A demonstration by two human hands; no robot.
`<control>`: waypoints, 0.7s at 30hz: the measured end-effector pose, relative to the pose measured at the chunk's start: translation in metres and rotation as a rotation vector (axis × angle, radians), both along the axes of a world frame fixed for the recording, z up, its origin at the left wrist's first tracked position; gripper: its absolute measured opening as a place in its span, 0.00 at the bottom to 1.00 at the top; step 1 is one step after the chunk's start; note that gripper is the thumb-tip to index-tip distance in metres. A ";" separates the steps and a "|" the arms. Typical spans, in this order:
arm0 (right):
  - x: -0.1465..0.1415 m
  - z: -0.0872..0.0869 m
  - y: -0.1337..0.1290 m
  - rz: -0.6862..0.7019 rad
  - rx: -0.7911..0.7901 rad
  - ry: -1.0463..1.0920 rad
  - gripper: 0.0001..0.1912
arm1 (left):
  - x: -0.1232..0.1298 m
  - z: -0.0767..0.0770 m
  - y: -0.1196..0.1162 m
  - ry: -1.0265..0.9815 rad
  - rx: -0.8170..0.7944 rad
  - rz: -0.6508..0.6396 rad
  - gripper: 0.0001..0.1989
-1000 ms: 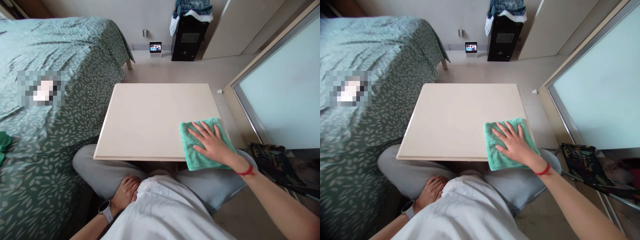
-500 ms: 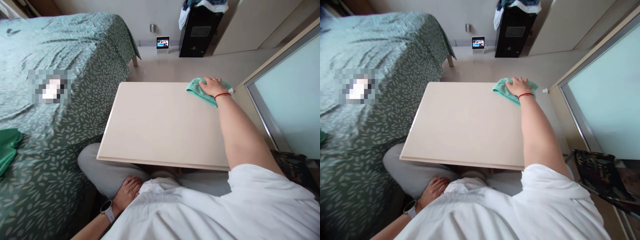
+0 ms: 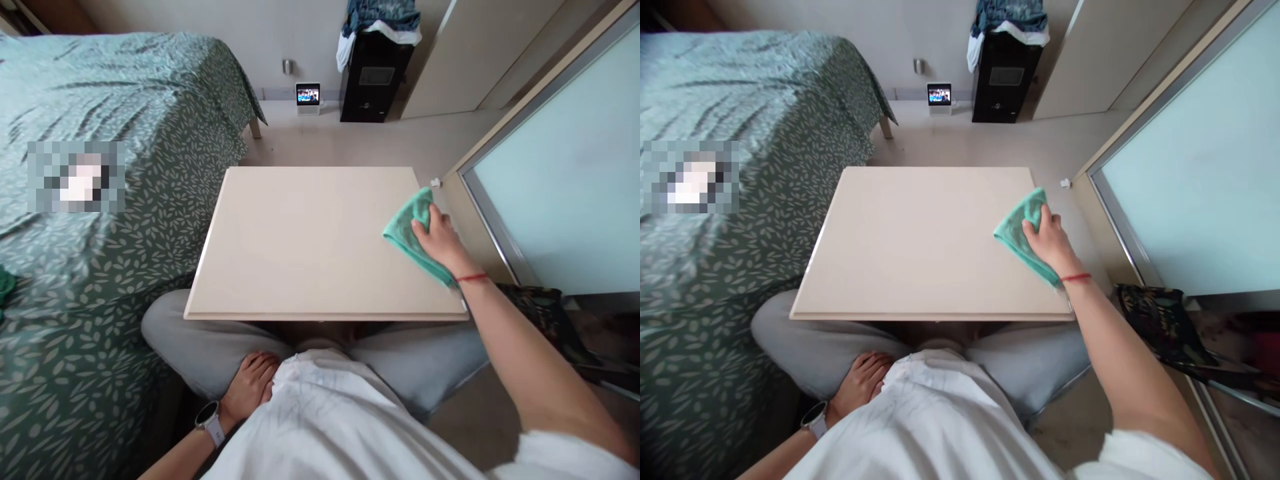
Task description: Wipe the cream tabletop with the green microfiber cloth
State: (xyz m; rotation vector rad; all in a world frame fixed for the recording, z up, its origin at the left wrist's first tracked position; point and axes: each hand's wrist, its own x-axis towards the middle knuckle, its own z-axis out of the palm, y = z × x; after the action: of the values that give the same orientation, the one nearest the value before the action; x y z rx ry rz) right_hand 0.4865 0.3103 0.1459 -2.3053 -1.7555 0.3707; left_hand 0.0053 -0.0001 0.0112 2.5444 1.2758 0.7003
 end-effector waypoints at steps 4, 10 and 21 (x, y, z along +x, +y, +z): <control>0.013 -0.018 -0.088 0.102 0.114 -0.035 0.46 | -0.001 -0.003 0.001 0.008 0.010 -0.004 0.23; -0.039 -0.014 -0.158 0.226 0.187 -0.444 0.39 | -0.001 -0.008 0.002 0.008 0.032 -0.005 0.24; -0.274 0.008 -0.144 0.989 0.196 -0.256 0.53 | 0.002 -0.009 0.001 0.026 0.094 0.013 0.24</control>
State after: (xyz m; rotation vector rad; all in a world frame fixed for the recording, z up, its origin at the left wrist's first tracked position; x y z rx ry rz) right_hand 0.2126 0.1660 0.1540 -1.2396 -2.8080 0.0293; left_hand 0.0076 0.0010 0.0027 2.6297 1.2979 0.7496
